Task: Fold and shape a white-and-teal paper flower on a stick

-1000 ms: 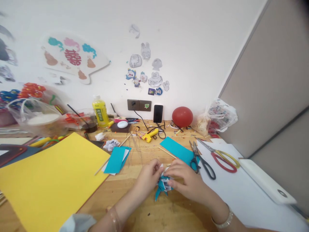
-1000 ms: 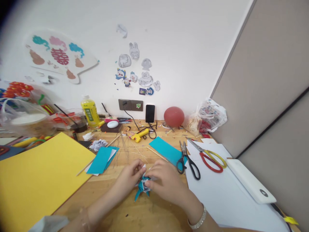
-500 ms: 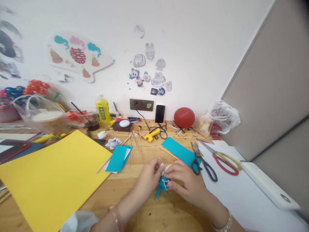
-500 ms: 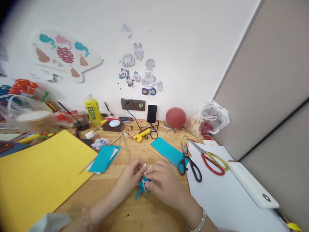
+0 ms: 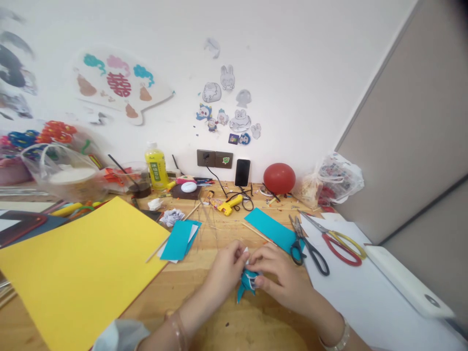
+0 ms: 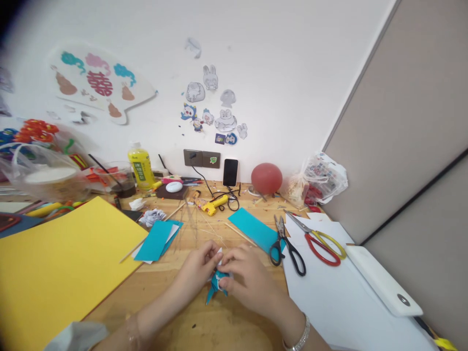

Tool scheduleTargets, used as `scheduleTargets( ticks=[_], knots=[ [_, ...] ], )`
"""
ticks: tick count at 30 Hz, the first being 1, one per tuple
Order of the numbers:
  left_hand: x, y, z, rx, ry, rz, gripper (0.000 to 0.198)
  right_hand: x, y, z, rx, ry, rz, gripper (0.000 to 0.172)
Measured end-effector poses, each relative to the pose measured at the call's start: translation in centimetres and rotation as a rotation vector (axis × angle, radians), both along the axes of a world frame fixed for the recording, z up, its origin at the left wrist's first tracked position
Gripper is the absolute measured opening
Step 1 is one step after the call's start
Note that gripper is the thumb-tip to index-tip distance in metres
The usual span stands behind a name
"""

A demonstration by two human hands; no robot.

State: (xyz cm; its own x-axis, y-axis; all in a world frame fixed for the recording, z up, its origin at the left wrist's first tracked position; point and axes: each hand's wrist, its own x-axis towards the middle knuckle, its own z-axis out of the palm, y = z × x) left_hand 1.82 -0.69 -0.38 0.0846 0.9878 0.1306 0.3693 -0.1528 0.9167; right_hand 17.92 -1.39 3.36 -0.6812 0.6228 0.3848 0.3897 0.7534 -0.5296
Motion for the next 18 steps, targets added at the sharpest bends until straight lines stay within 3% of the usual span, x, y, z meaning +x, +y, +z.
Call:
scheduleTargets(
  ticks=[18],
  knots=[
    [-0.01, -0.04, 0.19, -0.040, -0.049, -0.018, 0.018, -0.23, -0.28, 0.04, -0.097, 0.065, -0.009, 0.038]
  ],
)
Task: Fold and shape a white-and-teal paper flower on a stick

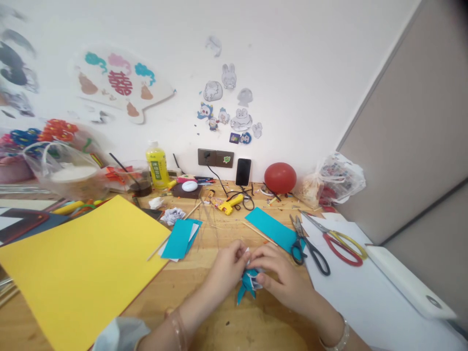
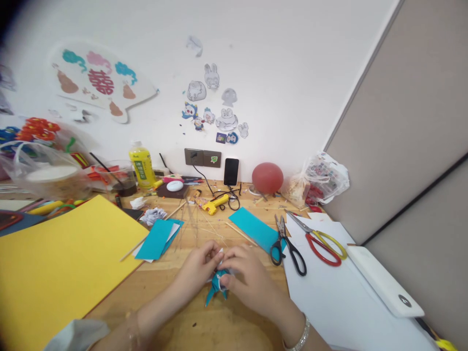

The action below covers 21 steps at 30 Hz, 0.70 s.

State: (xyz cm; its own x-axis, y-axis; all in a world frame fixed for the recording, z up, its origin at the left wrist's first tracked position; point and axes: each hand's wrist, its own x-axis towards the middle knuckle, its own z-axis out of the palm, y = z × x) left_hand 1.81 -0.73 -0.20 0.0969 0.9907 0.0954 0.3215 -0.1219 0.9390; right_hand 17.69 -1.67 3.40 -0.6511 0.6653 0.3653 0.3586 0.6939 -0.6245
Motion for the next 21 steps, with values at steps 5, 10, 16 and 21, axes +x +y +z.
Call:
scheduleTargets(
  ticks=[5, 10, 16, 21],
  knots=[
    [0.06, 0.03, 0.06, -0.014, -0.006, 0.000, 0.016, 0.01, 0.06, -0.16, 0.026, -0.044, -0.004, 0.042],
    [0.09, 0.09, -0.16, -0.021, 0.000, 0.019, 0.017, -0.03, -0.13, 0.17, 0.035, -0.053, 0.024, 0.044],
    [-0.06, 0.13, 0.00, -0.002, 0.007, 0.037, 0.016, 0.04, -0.05, 0.06, -0.017, -0.029, 0.003, 0.042],
    [0.00, 0.22, -0.14, -0.004, -0.004, 0.048, 0.017, 0.00, -0.06, -0.01, 0.006, -0.046, 0.024, 0.049]
  ],
)
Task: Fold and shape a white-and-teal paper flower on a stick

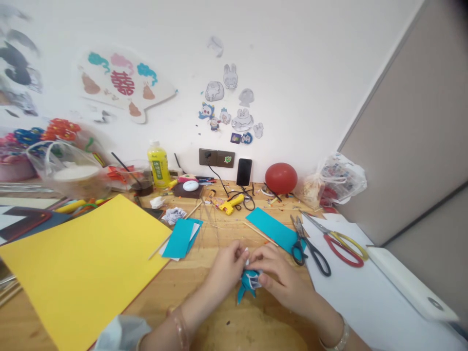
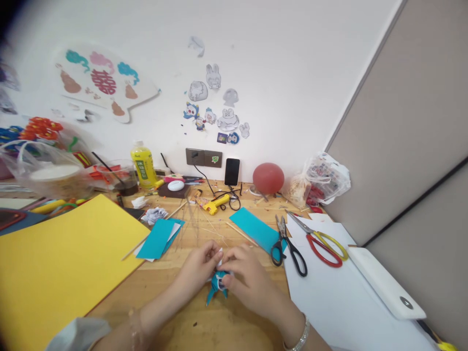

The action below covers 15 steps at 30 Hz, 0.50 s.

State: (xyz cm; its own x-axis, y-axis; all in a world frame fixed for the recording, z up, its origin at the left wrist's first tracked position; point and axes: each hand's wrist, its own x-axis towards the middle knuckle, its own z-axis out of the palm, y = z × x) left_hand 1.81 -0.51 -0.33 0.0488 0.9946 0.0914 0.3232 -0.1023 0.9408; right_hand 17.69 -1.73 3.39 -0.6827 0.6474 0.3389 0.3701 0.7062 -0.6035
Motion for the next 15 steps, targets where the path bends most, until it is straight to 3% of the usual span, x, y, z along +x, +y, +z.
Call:
scheduleTargets(
  ticks=[11, 15],
  knots=[
    [-0.03, 0.17, -0.51, -0.011, -0.140, 0.017, 0.023, 0.19, 0.30, -0.29, -0.057, 0.060, -0.025, 0.047],
    [-0.07, 0.27, -0.26, -0.010, -0.219, 0.040, 0.030, 0.64, 0.90, -0.62, -0.060, 0.236, -0.203, 0.040]
  ],
)
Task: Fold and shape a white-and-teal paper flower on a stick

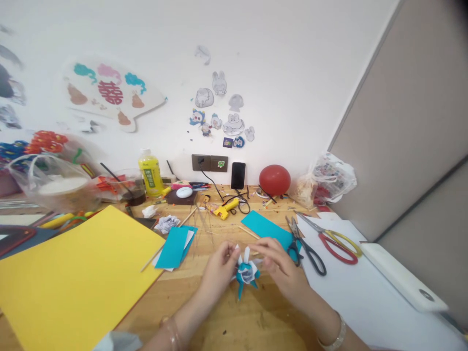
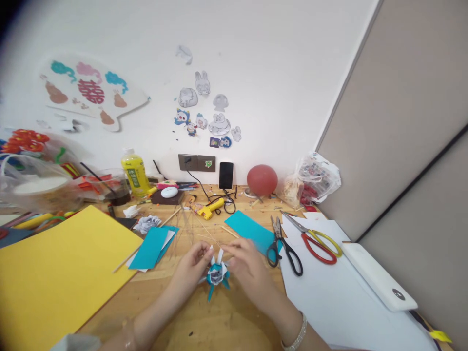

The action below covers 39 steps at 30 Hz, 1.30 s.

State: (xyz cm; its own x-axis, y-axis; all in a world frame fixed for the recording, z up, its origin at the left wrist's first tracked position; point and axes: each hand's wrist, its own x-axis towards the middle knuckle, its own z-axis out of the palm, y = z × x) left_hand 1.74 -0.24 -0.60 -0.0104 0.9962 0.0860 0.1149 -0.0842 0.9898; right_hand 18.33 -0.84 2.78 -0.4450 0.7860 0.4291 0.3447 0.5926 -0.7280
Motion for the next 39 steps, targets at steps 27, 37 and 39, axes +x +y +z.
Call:
scheduleTargets(
  ticks=[27, 37, 39],
  knots=[
    [-0.4, -0.9, 0.9, 0.110, -0.257, 0.205, 0.033, -1.8, -2.0, -0.5, 0.194, -0.168, 0.073, 0.031],
    [0.2, -1.2, 0.9, 0.069, -0.382, 0.039, 0.031, -1.5, -0.6, -0.4, 0.079, 0.118, -0.229, 0.017],
    [0.3, -1.2, 0.8, 0.042, -0.424, -0.017, 0.032, -1.4, -0.2, -0.7, 0.077, 0.098, -0.259, 0.011]
  ],
)
